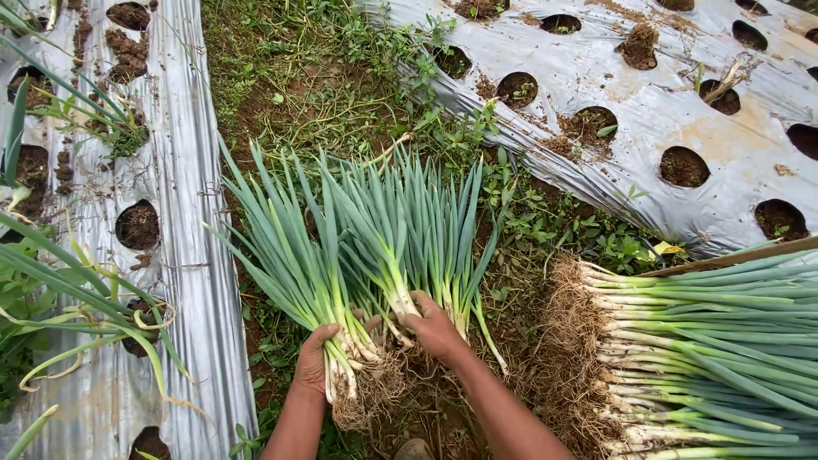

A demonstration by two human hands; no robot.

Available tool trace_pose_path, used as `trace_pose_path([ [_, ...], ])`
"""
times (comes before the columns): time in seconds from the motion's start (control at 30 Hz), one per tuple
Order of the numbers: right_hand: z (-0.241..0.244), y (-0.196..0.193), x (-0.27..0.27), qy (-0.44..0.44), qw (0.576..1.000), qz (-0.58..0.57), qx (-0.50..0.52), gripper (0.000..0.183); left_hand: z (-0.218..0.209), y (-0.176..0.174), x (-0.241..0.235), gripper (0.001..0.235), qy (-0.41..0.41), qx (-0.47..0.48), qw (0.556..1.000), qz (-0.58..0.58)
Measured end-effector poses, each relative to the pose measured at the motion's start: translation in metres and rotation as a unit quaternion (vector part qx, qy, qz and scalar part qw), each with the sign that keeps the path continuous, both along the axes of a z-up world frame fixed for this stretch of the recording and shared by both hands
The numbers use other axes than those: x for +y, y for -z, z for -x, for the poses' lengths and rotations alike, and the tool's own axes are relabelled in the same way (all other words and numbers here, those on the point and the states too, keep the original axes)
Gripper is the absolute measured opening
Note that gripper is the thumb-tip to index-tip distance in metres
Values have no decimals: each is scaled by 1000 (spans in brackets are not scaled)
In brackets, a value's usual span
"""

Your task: Gathering harvested green onions and organizing them into bundles in a field.

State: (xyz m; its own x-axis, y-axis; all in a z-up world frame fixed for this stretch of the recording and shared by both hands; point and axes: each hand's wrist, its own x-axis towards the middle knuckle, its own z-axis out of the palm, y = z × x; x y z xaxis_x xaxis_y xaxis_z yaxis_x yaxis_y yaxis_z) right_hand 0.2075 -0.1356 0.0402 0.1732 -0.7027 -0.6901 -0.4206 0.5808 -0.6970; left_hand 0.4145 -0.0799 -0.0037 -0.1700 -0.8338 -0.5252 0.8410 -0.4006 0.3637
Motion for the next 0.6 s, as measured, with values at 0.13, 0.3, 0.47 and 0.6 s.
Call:
trace_pose_path([
  [0.13, 9, -31, 7, 2, 999, 16, -33, 70, 20, 10, -9, 53, 20, 53, 996, 71],
  [0.3, 20, -31, 25, -154, 979, 123, 46, 67, 44, 40, -9, 52, 22, 63, 997, 26],
  [0.47, 38, -37, 44, -192, 968, 141, 76, 65, 60, 28, -8, 43, 4, 24, 998, 56],
  [0.6, 44, -28, 59, -156, 963, 216, 32, 67, 67, 10, -5, 34, 0, 1, 998, 58],
])
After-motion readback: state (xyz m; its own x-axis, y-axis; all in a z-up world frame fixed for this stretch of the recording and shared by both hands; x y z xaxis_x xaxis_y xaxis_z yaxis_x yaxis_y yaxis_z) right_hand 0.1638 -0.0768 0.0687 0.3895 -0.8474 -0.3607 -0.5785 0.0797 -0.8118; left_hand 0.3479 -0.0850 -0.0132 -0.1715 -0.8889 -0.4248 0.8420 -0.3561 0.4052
